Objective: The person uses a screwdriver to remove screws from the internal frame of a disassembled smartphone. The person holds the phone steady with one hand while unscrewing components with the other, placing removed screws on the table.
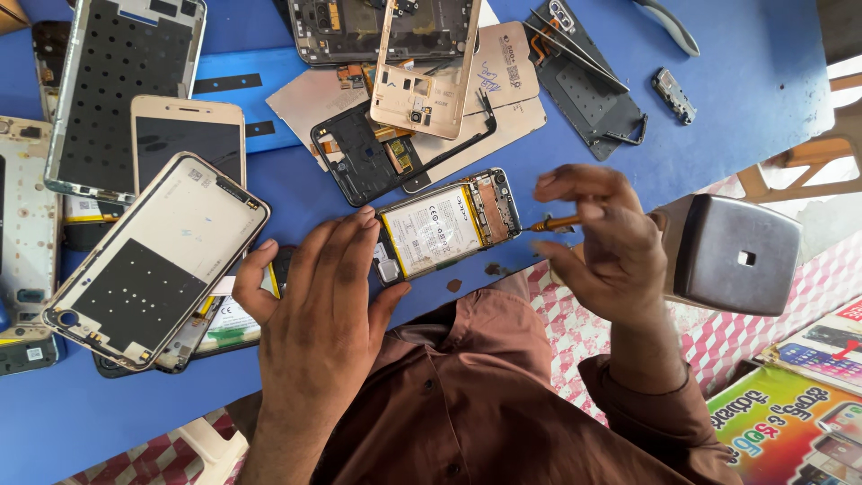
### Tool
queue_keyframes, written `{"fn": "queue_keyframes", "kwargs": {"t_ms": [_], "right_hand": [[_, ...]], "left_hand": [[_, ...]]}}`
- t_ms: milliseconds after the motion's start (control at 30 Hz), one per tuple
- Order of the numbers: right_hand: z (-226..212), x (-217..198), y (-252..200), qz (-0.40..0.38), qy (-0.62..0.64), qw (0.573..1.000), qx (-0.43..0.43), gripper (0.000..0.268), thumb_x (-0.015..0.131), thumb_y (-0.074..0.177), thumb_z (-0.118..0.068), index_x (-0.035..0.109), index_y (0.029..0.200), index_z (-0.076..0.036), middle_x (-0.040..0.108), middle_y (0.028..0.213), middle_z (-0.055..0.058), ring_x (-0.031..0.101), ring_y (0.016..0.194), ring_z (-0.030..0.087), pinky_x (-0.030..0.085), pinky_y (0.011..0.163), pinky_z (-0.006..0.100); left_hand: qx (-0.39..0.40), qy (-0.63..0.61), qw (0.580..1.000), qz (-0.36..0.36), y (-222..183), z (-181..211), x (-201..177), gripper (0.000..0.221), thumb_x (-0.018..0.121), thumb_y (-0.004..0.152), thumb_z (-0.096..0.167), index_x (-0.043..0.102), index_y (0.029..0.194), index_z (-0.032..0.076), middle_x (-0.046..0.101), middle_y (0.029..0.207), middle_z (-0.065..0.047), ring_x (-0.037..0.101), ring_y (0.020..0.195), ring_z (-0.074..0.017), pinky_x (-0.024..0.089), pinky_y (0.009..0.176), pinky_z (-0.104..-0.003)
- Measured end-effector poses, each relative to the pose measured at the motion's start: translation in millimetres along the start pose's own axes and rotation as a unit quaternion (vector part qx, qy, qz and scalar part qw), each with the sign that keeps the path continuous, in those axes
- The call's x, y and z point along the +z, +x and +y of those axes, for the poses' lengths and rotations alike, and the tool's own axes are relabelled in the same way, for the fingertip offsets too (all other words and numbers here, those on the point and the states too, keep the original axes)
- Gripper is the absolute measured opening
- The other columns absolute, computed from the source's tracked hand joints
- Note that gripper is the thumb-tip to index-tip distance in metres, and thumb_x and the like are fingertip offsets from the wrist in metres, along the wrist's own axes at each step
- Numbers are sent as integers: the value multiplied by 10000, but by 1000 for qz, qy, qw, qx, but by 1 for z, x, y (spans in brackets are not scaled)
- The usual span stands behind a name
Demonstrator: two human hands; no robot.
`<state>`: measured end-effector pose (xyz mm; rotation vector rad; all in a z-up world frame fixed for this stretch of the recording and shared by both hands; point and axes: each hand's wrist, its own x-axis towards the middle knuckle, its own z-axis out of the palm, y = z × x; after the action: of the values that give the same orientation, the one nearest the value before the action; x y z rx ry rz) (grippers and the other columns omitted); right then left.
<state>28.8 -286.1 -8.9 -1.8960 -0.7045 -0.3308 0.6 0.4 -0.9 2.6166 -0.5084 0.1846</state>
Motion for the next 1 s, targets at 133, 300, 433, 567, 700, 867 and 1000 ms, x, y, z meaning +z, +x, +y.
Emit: {"fn": "queue_keyframes", "kwargs": {"t_ms": [133,300,433,567,700,867,1000], "right_hand": [[-3,2,-2,33,39,995,83,660,693,961,141,443,1477,-187,614,1193,186,708,1040,254,649,893,343],[0,-4,-3,-19,103,993,52,633,621,923,131,438,1452,-165,521,1323,253,594,1255,349,589,1056,455],[4,-2,-9,38,62,994,78,664,688,949,152,451,1473,-179,567,1260,186,686,1123,260,668,894,367],[3,-2,-9,7,115,991,62,591,591,964,169,470,1439,-160,513,1322,223,618,1245,321,626,1055,471],[1,1,-10,69,13,994,87,707,776,881,121,479,1451,-174,537,1315,193,661,1059,221,649,846,328],[-1,-1,-4,6,86,995,54,625,651,947,142,480,1453,-183,488,1358,208,661,1200,279,622,999,410],[-1,-1,-3,56,17,996,62,709,783,893,119,492,1448,-212,537,1353,171,674,1087,217,667,851,311]], "left_hand": [[-1,-1,1000,0,-1,0,2,702,843,864,356,536,1400,23,664,1367,-84,587,1291,-231,192,1153,-559],[8,-1,1000,4,-2,-2,2,700,842,880,363,534,1405,17,660,1369,-84,582,1300,-230,190,1155,-567],[1,0,1000,-3,-1,-1,4,703,838,859,359,537,1395,18,653,1379,-92,576,1302,-236,191,1150,-570],[3,2,1000,-3,-1,-1,2,699,841,867,360,540,1399,19,648,1377,-93,573,1299,-233,196,1146,-568],[0,7,1000,-7,0,0,2,697,839,859,356,541,1388,12,646,1387,-98,573,1303,-235,200,1149,-568],[1,17,1000,-2,1,2,-1,692,833,866,362,542,1395,24,645,1384,-82,577,1296,-226,207,1146,-561],[-1,20,1000,-6,2,3,-1,705,831,859,370,539,1399,22,642,1382,-87,574,1292,-232,211,1149,-557]]}}
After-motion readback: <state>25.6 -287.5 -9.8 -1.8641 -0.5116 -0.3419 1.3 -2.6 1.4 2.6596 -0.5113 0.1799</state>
